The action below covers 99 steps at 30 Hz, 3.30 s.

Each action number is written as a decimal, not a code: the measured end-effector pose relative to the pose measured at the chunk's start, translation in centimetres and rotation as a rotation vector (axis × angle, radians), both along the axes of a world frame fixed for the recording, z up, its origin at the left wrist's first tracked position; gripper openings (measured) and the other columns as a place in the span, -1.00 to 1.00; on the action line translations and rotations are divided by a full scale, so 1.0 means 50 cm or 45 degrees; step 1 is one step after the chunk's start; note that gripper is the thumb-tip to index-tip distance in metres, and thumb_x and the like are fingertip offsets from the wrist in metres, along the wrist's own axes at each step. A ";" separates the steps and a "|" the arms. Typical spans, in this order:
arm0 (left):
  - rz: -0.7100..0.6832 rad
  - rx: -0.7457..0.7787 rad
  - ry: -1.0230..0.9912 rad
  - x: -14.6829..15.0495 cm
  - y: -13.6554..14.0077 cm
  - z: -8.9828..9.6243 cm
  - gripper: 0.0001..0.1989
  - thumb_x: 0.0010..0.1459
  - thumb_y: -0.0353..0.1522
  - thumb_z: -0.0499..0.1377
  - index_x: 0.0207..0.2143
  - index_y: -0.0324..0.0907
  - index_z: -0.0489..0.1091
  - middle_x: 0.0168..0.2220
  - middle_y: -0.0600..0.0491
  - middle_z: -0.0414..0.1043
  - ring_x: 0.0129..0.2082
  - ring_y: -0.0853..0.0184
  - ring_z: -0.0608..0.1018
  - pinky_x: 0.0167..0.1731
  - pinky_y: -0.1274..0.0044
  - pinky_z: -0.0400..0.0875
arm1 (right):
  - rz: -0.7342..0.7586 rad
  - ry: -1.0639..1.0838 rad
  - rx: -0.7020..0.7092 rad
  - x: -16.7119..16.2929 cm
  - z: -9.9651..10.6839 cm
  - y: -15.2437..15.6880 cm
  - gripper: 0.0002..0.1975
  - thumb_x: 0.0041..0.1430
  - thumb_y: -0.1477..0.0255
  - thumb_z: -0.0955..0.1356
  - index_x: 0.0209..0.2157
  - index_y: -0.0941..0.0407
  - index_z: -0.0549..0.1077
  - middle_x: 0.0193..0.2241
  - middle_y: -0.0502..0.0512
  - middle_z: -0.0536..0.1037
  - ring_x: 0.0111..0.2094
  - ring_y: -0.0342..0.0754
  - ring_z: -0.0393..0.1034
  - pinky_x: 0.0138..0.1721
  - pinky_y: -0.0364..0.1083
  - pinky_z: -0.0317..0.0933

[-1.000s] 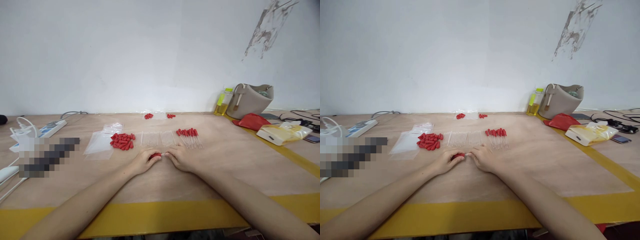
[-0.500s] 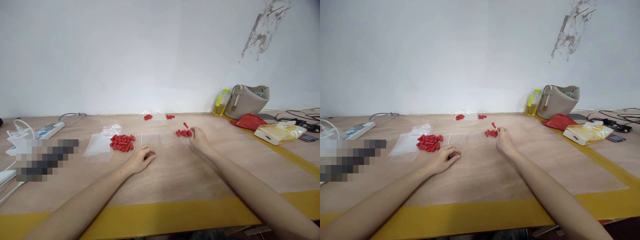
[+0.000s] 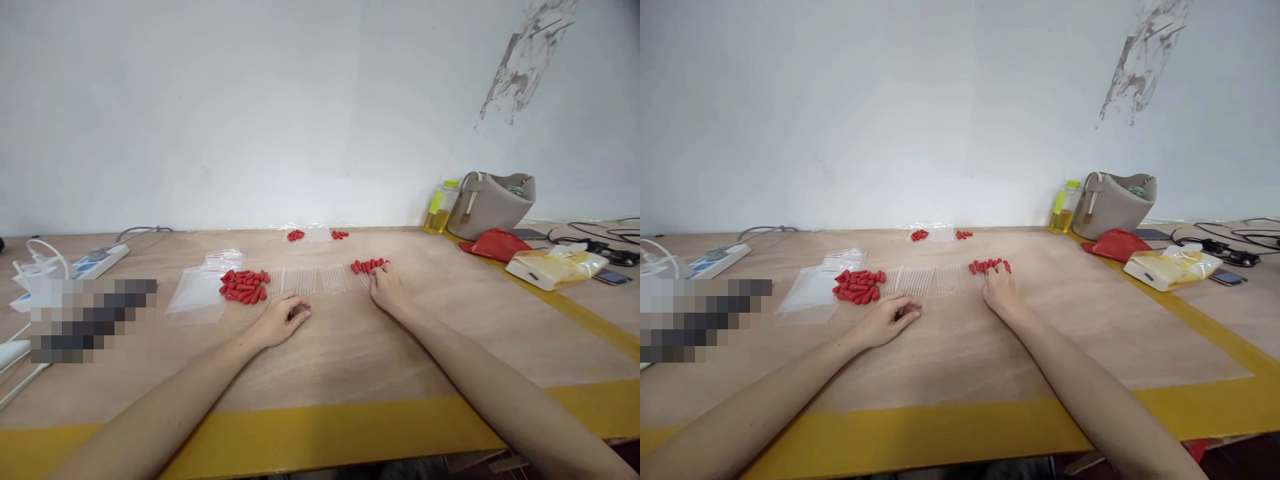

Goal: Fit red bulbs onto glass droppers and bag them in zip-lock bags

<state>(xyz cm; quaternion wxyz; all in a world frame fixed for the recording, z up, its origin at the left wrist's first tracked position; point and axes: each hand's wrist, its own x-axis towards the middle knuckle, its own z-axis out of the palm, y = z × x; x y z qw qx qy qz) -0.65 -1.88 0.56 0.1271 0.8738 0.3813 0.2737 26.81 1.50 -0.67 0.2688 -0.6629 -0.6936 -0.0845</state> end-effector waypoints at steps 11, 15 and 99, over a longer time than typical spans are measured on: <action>-0.009 -0.008 -0.013 -0.002 -0.001 0.003 -0.83 0.11 -0.33 0.04 -0.29 -0.18 0.37 -0.36 0.04 0.33 -0.46 0.42 0.40 -0.41 0.56 0.30 | -0.095 -0.054 -0.177 -0.063 0.061 0.010 -0.79 0.04 0.40 0.20 -0.37 0.14 0.42 -0.43 0.16 0.48 -0.31 0.05 0.31 -0.16 0.07 -0.06; -0.022 -0.003 -0.013 0.000 -0.003 0.004 -0.83 0.11 -0.33 0.04 -0.29 -0.18 0.37 -0.36 0.04 0.33 -0.46 0.42 0.40 -0.41 0.56 0.30 | -0.237 0.046 -0.408 -0.103 0.074 0.048 -0.78 -0.02 0.43 0.24 -0.30 0.19 0.39 -0.38 0.23 0.48 -0.28 0.09 0.35 -0.19 0.07 -0.03; -0.098 -0.235 -0.074 0.037 -0.036 0.001 -0.76 0.16 -0.29 0.00 -0.37 -0.19 0.42 -0.47 0.12 0.42 -0.47 0.43 0.41 -0.43 0.63 0.23 | 1.011 -0.225 0.123 -0.076 0.012 -0.092 -0.77 0.17 0.51 0.18 -0.29 0.10 0.45 -0.41 0.04 0.47 -0.50 -0.21 0.21 -0.28 -0.08 -0.13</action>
